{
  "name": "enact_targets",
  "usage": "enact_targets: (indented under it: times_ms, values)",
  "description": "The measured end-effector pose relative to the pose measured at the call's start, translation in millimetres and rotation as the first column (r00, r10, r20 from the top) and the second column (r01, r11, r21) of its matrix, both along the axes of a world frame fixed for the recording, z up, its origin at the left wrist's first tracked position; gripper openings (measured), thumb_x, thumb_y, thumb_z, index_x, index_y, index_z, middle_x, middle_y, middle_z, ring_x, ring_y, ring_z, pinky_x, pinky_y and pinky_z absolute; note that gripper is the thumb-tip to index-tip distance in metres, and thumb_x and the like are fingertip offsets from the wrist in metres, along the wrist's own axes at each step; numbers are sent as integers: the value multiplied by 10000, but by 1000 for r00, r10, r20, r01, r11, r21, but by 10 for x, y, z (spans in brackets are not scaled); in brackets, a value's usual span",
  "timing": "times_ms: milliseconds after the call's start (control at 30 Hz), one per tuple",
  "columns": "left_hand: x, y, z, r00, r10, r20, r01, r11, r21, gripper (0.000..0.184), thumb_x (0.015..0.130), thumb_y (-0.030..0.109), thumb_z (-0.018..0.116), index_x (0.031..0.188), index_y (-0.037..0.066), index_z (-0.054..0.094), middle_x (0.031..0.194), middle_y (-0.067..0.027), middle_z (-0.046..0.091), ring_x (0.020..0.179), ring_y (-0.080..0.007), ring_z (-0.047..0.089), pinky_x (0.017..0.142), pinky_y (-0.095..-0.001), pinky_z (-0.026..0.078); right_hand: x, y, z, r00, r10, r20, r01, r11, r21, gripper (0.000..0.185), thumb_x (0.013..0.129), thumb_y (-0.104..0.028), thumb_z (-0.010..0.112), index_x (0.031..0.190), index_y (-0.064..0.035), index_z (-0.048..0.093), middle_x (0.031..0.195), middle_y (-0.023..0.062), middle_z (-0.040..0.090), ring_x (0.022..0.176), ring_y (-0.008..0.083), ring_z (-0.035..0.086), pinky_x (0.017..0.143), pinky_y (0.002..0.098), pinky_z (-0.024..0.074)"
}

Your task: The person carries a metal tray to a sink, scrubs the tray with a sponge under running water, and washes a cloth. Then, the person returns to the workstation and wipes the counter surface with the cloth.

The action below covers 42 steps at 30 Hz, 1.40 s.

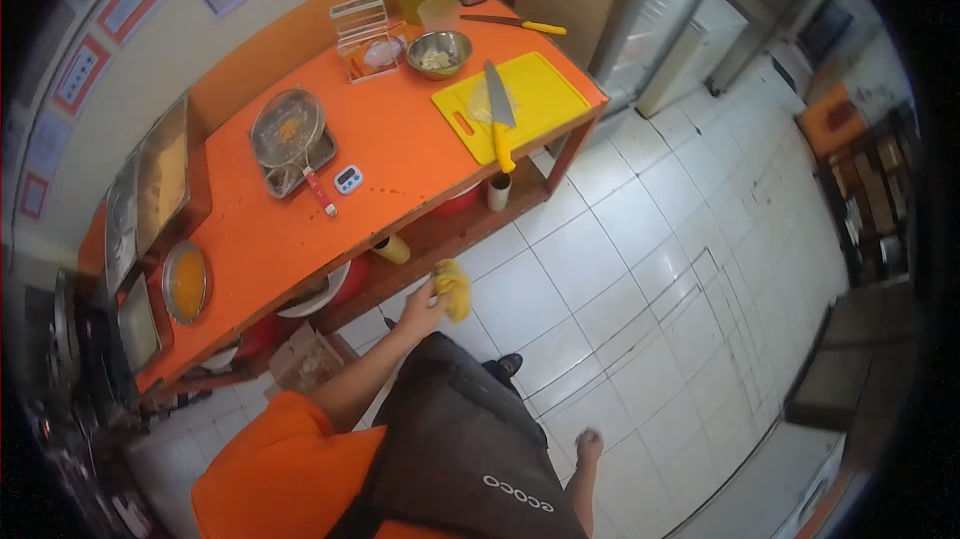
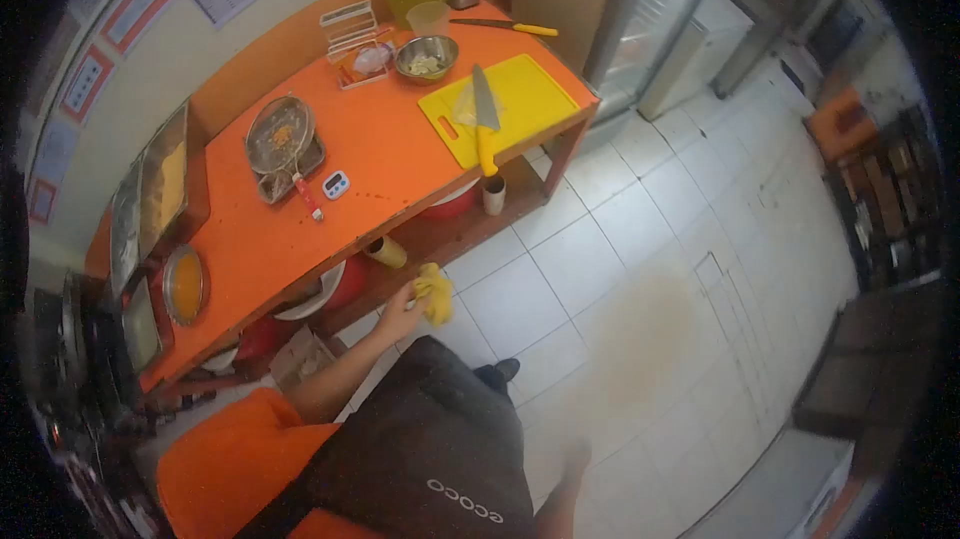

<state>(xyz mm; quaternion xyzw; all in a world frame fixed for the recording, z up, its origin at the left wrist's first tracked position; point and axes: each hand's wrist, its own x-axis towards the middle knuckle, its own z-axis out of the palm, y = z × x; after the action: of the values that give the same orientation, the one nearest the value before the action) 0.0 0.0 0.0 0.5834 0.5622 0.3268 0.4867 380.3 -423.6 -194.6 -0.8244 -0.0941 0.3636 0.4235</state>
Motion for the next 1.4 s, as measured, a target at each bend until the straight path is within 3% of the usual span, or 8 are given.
enact_targets:
  times_ms: [233, 433, 567, 733, 900, 1067, 1133, 1400]
  values:
    - [1795, 647, 554, 960, -278, -23, 276, 960, -53, 406, 881, 342, 648, 1139, 35, 585, 1063, -164, 678, 988, -289, 662, 862, -384, 505, 139, 3784, 2660, 731, 648, 216, -678, 650, 345, 444, 851, -87, 676, 1262, -22, 523, 1041, 80, 623, 1003, 181, 579, 876, 308, 458]
    - [2389, 1310, 745, 891, -453, -43, 455, 887, 77, 391, 871, 304, 681, 1140, 32, 599, 1044, -148, 664, 1002, -279, 637, 900, -378, 484, 751, 4839, 2451, 673, 659, 334, -737, 633, 236, 229, 902, -108, 642, 1074, 39, 607, 966, 86, 649, 925, 142, 590, 851, 288, 462]
    - [1994, 1814, 605, 973, 81, -217, -9, 949, 314, 416, 841, 279, 715, 1147, 24, 595, 1107, -147, 642, 1054, -280, 611, 930, -387, 467, 1593, 4985, 1920, 817, 565, 111, -562, 740, 369, 196, 915, -95, 621, 1057, 40, 621, 929, 65, 648, 872, 123, 596, 781, 259, 477]
    - [411, 1974, 575, 472, 800, -370, -574, 597, 560, 475, 821, 218, 677, 1227, 15, 536, 1230, -202, 567, 1154, -352, 544, 990, -441, 426, 2779, 4669, 852, 700, 665, 258, -704, 703, 99, 190, 870, -115, 643, 959, 52, 646, 817, 90, 668, 740, 141, 608, 653, 289, 484]
    - [-1076, 1922, 344, 179, 785, -594, -847, 430, 312, 621, 759, 364, 713, 1251, 36, 525, 1164, -200, 606, 1117, -347, 580, 932, -451, 458, 3384, 4470, 71, 588, 712, 384, -627, 701, -339, 303, 749, -239, 717, 799, 56, 667, 696, 125, 661, 646, 165, 620, 594, 332, 498]
    - [-2193, 1999, -774, 584, 706, -401, -783, 620, -47, 563, 770, 372, 709, 1186, 27, 554, 962, -140, 672, 935, -299, 657, 800, -411, 513, 2795, 4766, 342, 724, 627, 288, -519, 770, -371, 321, 744, -244, 736, 842, 57, 687, 763, 170, 695, 667, 224, 650, 609, 370, 519]
    - [-1751, 2111, 110, 613, 757, -224, -787, 560, -261, 432, 821, 275, 672, 1143, 11, 558, 931, -111, 650, 850, -241, 638, 729, -363, 505, 2598, 4813, 227, 766, 572, 294, -485, 814, -319, 356, 724, -269, 770, 854, 54, 699, 780, 185, 707, 670, 250, 658, 616, 386, 523]
    - [-1712, 2064, 862, 607, 793, 54, -795, 604, 54, 306, 876, 130, 569, 1152, 8, 514, 883, -93, 568, 796, -205, 562, 709, -349, 459, 1476, 4950, 524, 610, 707, 359, -531, 701, -476, 389, 636, -270, 809, 811, 56, 690, 772, 151, 699, 678, 227, 621, 657, 399, 512]
